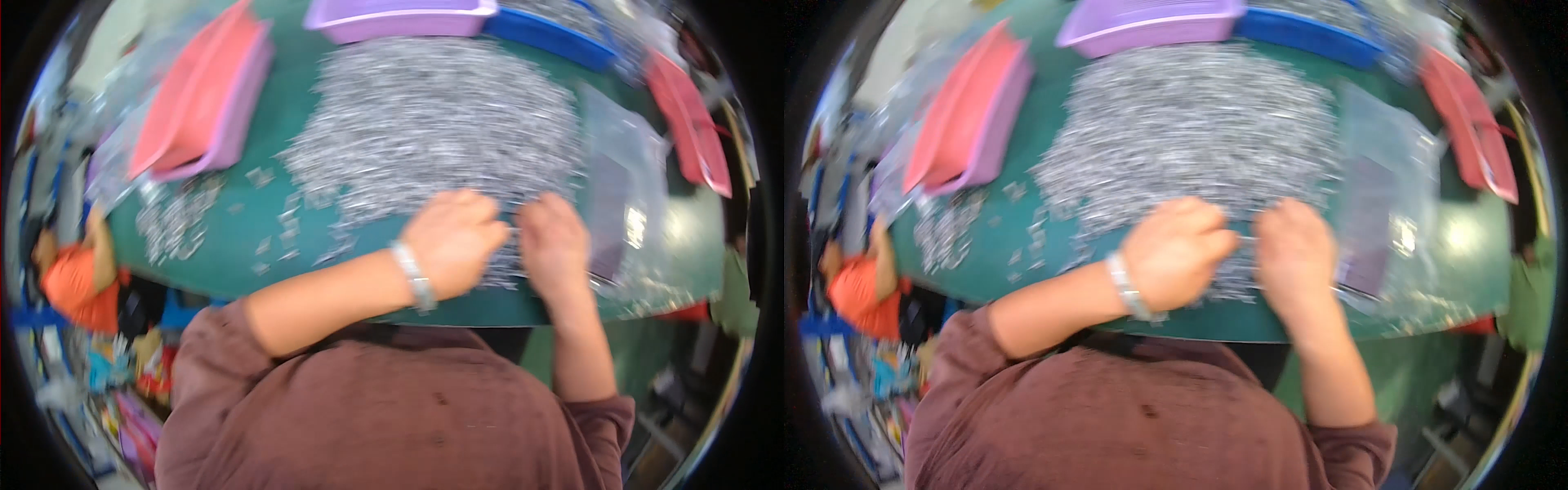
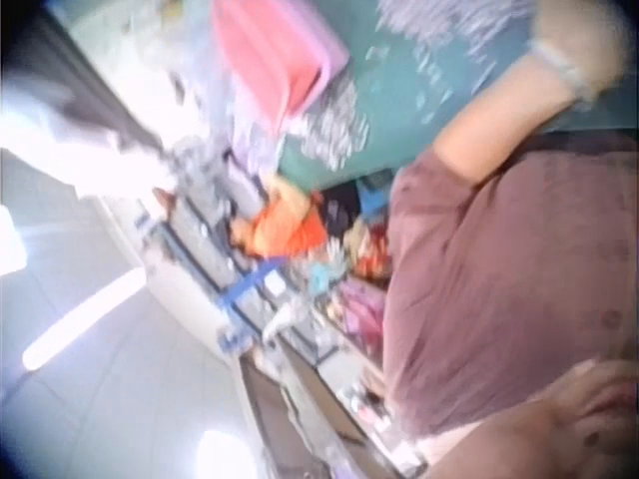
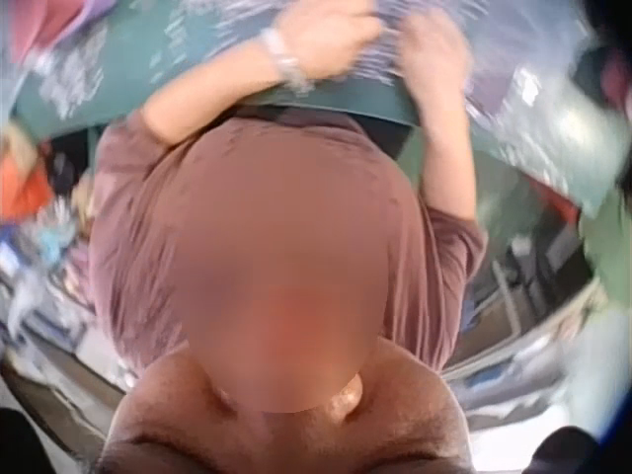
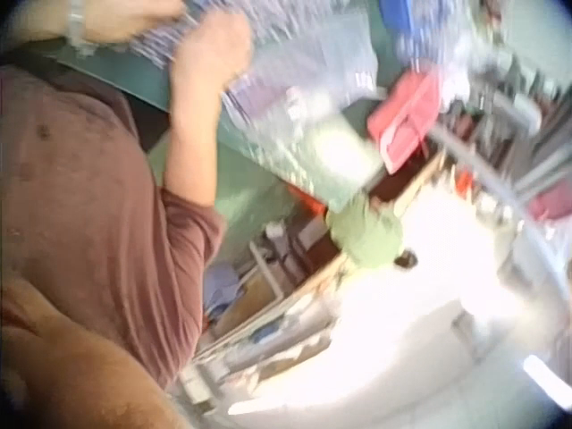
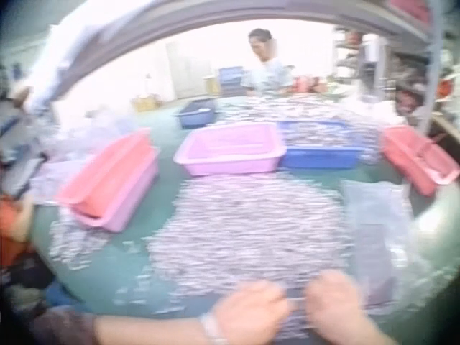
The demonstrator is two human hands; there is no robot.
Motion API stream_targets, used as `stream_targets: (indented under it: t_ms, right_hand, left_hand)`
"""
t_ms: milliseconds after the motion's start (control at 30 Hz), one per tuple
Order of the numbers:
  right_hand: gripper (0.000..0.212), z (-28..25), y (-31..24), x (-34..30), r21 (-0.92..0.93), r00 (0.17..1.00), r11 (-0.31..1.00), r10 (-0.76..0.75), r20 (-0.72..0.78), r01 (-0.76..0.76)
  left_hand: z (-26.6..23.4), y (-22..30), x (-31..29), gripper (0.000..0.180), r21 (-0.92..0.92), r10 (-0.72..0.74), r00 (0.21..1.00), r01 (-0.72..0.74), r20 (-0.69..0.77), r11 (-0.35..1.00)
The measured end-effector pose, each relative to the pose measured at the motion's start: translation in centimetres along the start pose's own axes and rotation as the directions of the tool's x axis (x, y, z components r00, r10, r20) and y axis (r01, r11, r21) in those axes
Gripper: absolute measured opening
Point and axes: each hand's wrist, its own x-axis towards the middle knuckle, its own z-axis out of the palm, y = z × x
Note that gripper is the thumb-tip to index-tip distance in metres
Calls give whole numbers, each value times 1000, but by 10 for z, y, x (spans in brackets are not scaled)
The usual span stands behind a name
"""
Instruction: The person taps and operates a smartphone placed inside a clear plastic bag and sorts small metal figurines across the table by hand.
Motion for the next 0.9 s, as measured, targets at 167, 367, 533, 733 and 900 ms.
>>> stream_targets:
  t_ms: [167,367,533,733,900]
  right_hand:
    - [8,-20,-23,8,171,997,983,77,-23,-72]
    - [16,-37,-90,28,328,962,915,-267,54,236]
    - [16,-15,-133,32,430,902,839,-416,112,334]
    - [19,8,-165,50,443,912,842,-394,117,307]
    - [19,26,-179,64,389,862,840,-473,181,379]
  left_hand:
    - [-5,8,-26,19,-256,-200,954,141,-225,957]
    - [-32,5,-77,19,-596,-379,906,201,-189,778]
    - [-56,0,-139,9,-661,-435,894,260,-112,704]
    - [-100,-45,-222,8,-131,-498,728,500,-471,856]
    - [-106,-79,-259,14,74,-564,643,690,-517,720]
